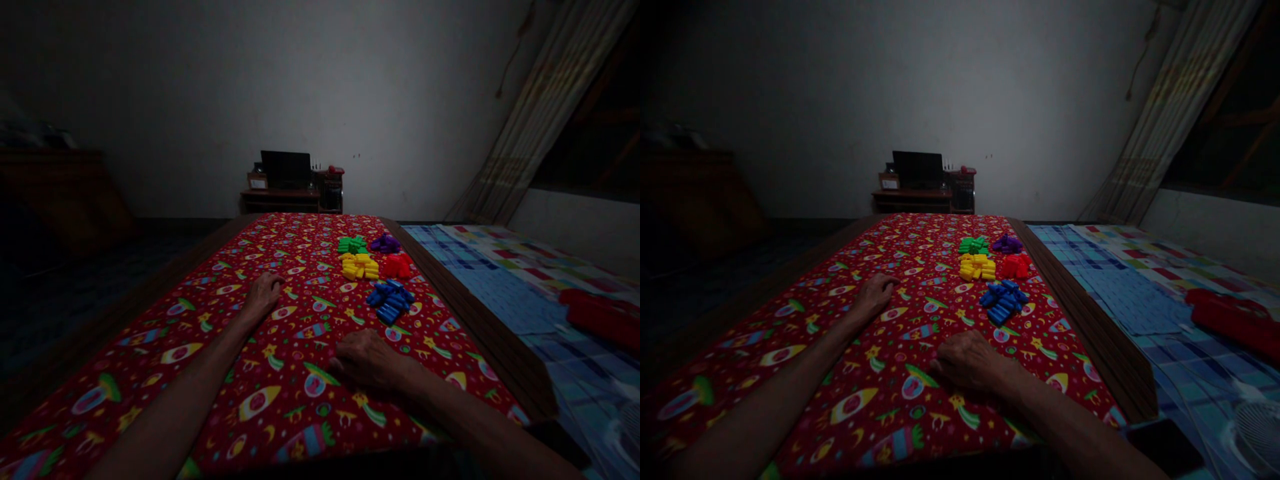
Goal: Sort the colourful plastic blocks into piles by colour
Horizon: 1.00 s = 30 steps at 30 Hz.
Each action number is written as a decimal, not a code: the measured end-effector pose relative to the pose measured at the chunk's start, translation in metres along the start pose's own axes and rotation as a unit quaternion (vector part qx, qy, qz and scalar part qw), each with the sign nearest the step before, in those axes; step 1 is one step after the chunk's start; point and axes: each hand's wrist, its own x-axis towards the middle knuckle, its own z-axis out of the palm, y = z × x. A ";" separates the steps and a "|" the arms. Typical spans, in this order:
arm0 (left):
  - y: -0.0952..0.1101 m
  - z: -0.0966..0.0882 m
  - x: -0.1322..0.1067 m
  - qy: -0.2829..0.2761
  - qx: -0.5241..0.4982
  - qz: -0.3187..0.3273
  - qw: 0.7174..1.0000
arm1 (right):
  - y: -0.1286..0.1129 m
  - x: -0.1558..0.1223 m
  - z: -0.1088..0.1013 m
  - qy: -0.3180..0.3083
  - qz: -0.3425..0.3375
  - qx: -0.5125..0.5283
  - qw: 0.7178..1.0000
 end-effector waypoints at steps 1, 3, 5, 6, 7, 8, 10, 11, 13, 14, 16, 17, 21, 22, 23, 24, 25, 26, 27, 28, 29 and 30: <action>0.000 0.000 0.000 0.002 0.000 0.003 1.000 | 0.000 0.000 0.000 0.001 0.000 0.002 1.000; 0.000 0.001 -0.001 0.009 -0.002 0.010 1.000 | -0.001 -0.001 0.000 0.006 0.002 0.009 1.000; 0.000 0.001 -0.002 0.011 0.000 0.015 1.000 | -0.001 -0.003 0.001 0.013 0.006 0.020 1.000; 0.000 0.002 -0.002 0.008 0.005 0.017 1.000 | 0.000 -0.004 0.001 0.018 0.008 0.026 0.999; -0.001 0.002 -0.002 0.004 0.010 0.021 1.000 | 0.001 -0.005 0.001 0.020 0.006 0.033 0.999; -0.001 0.003 -0.002 -0.002 0.014 0.026 1.000 | 0.003 -0.005 0.001 0.020 0.002 0.037 0.999; -0.002 0.003 -0.001 -0.011 0.016 0.038 0.999 | 0.010 -0.003 0.000 0.010 -0.013 0.035 0.999; -0.002 0.004 -0.001 -0.013 0.012 0.042 0.999 | 0.015 0.000 0.000 0.001 -0.018 0.028 0.999; -0.003 0.005 0.001 -0.017 0.002 0.041 0.999 | 0.024 0.010 -0.002 -0.025 -0.015 0.015 0.999; -0.003 0.005 0.002 -0.018 -0.003 0.040 0.999 | 0.028 0.017 -0.002 -0.037 -0.010 0.012 0.999; -0.004 0.004 0.003 -0.019 -0.011 0.036 0.999 | 0.034 0.032 0.000 -0.057 -0.007 0.022 0.998; -0.005 0.004 0.003 -0.021 -0.015 0.034 0.999 | 0.037 0.040 0.002 -0.062 -0.013 0.028 0.998; -0.006 0.000 0.003 -0.033 -0.031 0.023 0.999 | 0.052 0.070 0.001 -0.040 -0.063 0.031 0.997; -0.007 -0.001 0.003 -0.035 -0.037 0.022 0.998 | 0.060 0.077 -0.004 -0.018 -0.064 0.022 0.998; -0.008 -0.001 0.003 -0.035 -0.041 0.020 0.998 | 0.072 0.083 -0.011 0.015 -0.054 0.016 0.998; -0.008 -0.001 0.003 -0.035 -0.045 0.019 0.998 | 0.087 0.088 -0.020 0.054 -0.035 0.011 0.998; -0.009 -0.001 0.003 -0.037 -0.049 0.018 0.998 | 0.106 0.092 -0.031 0.104 0.003 0.013 0.995; -0.009 -0.001 0.003 -0.039 -0.051 0.017 0.998 | 0.127 0.094 -0.042 0.159 0.040 0.023 0.986; -0.009 -0.001 0.003 -0.041 -0.054 0.015 0.998 | 0.150 0.094 -0.053 0.208 0.079 0.028 0.974; -0.010 -0.001 0.003 -0.044 -0.056 0.013 0.997 | 0.175 0.091 -0.062 0.255 0.128 0.027 0.958; -0.010 -0.001 0.003 -0.045 -0.059 0.011 0.997 | 0.201 0.087 -0.069 0.291 0.177 0.036 0.940; -0.011 -0.001 0.003 -0.045 -0.061 0.008 0.997 | 0.227 0.080 -0.073 0.327 0.230 0.053 0.915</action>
